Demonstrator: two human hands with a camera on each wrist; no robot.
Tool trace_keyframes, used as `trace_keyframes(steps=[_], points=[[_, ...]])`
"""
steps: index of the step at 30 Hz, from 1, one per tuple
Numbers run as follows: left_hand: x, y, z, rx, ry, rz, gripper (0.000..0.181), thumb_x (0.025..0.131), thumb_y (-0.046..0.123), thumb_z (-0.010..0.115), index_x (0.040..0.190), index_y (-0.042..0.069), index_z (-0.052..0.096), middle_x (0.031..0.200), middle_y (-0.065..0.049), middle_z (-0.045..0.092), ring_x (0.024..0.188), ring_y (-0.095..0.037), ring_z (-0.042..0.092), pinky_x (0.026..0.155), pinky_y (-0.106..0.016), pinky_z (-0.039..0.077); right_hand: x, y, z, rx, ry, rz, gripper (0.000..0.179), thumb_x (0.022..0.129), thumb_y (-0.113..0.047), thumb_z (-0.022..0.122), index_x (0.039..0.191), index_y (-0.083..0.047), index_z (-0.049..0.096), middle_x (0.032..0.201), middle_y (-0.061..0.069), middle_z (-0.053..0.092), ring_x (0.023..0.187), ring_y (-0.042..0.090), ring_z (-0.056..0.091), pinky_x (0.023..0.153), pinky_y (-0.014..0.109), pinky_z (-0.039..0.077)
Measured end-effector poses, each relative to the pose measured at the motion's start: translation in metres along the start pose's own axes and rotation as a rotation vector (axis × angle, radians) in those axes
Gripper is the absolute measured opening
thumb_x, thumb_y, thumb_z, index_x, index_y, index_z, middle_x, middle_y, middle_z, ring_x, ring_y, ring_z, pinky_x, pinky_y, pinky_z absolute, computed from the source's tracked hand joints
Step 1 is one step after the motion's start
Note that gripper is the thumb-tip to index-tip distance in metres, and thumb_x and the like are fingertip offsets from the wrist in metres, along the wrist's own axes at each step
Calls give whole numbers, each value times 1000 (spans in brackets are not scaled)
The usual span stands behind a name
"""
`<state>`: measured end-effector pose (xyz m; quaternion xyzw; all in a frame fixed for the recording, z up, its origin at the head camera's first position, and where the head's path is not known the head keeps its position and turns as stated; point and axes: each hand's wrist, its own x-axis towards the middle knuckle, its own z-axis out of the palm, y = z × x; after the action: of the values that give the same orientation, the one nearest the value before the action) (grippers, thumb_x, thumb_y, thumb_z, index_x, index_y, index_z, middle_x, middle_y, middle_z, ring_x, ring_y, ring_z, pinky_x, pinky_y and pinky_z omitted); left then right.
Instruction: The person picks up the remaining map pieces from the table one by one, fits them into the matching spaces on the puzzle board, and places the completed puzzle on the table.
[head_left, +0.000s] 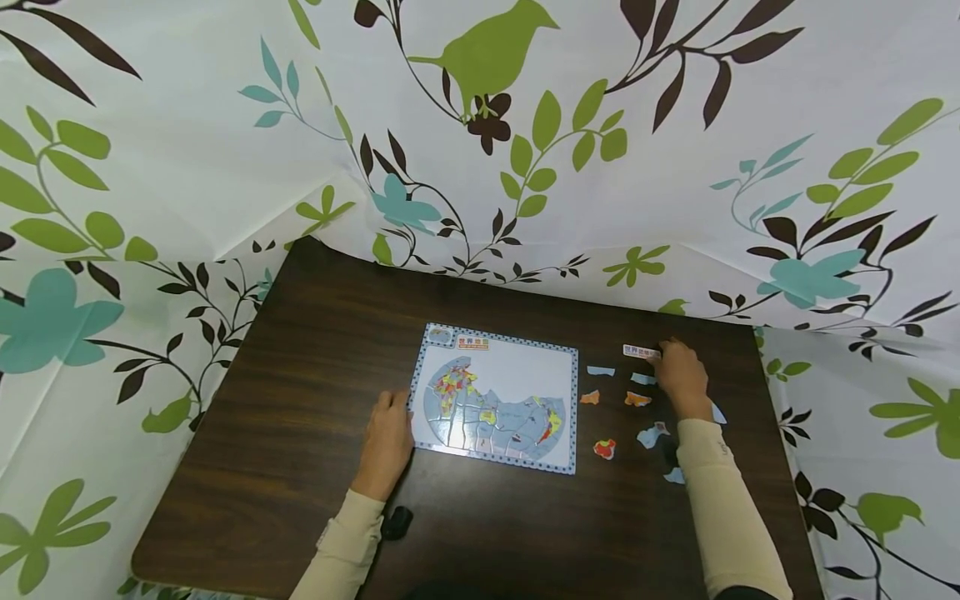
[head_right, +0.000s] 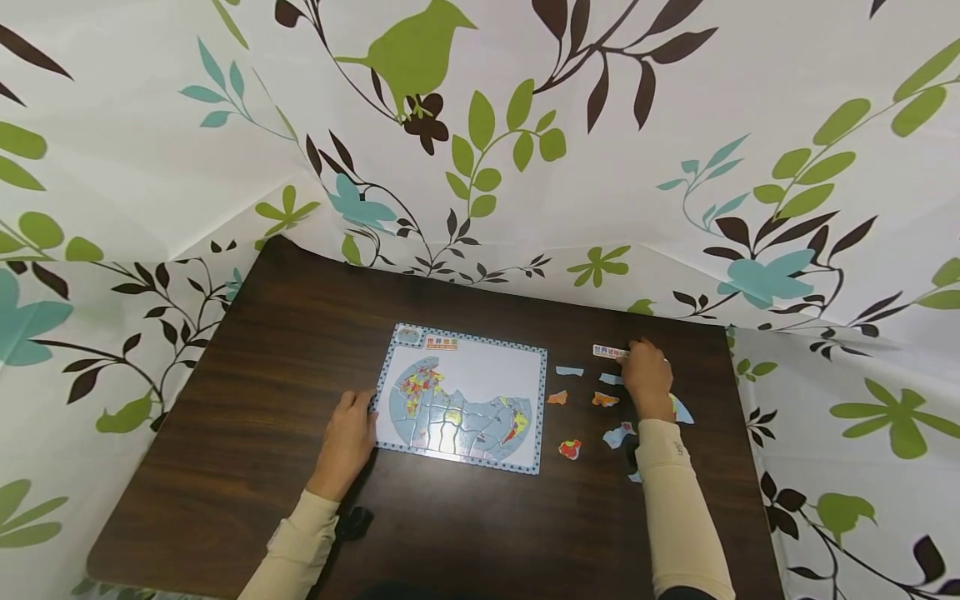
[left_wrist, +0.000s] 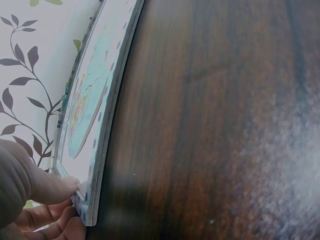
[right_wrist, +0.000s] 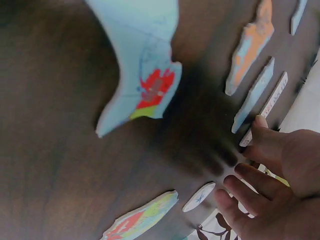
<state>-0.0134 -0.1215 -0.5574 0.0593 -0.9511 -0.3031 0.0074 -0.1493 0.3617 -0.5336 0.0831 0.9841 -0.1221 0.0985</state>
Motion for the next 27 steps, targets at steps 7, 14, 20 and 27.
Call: trace_keyframes(steps=[7, 14, 20, 27], points=[[-1, -1, 0, -5, 28, 21, 34, 93, -1, 66, 127, -2, 62, 113, -21, 58, 100, -39, 61, 79, -53, 53, 0, 0, 4, 22, 122, 9, 21, 95, -19, 67, 101, 1, 69, 104, 28, 65, 94, 52, 62, 70, 62, 47], [-1, -2, 1, 1, 41, 38, 33, 92, -1, 66, 125, -3, 63, 114, -22, 59, 100, -39, 61, 79, -54, 53, -3, 1, 5, 41, 130, 26, 24, 94, -21, 69, 100, 2, 64, 108, 29, 54, 104, 54, 52, 72, 64, 46], [0, -1, 2, -1, 56, 33, 34, 91, -3, 67, 125, -3, 63, 113, -22, 60, 99, -39, 61, 79, -53, 53, -2, 5, 10, 86, 120, 46, 30, 97, -25, 66, 106, 1, 54, 108, 28, 53, 104, 51, 52, 74, 63, 44], [1, -1, 1, -1, 33, 19, 35, 92, -2, 66, 127, -3, 62, 114, -22, 59, 100, -39, 61, 81, -53, 53, -2, -1, 10, 191, 175, -15, 18, 96, -15, 66, 104, 0, 60, 98, 24, 66, 87, 40, 62, 73, 52, 47]])
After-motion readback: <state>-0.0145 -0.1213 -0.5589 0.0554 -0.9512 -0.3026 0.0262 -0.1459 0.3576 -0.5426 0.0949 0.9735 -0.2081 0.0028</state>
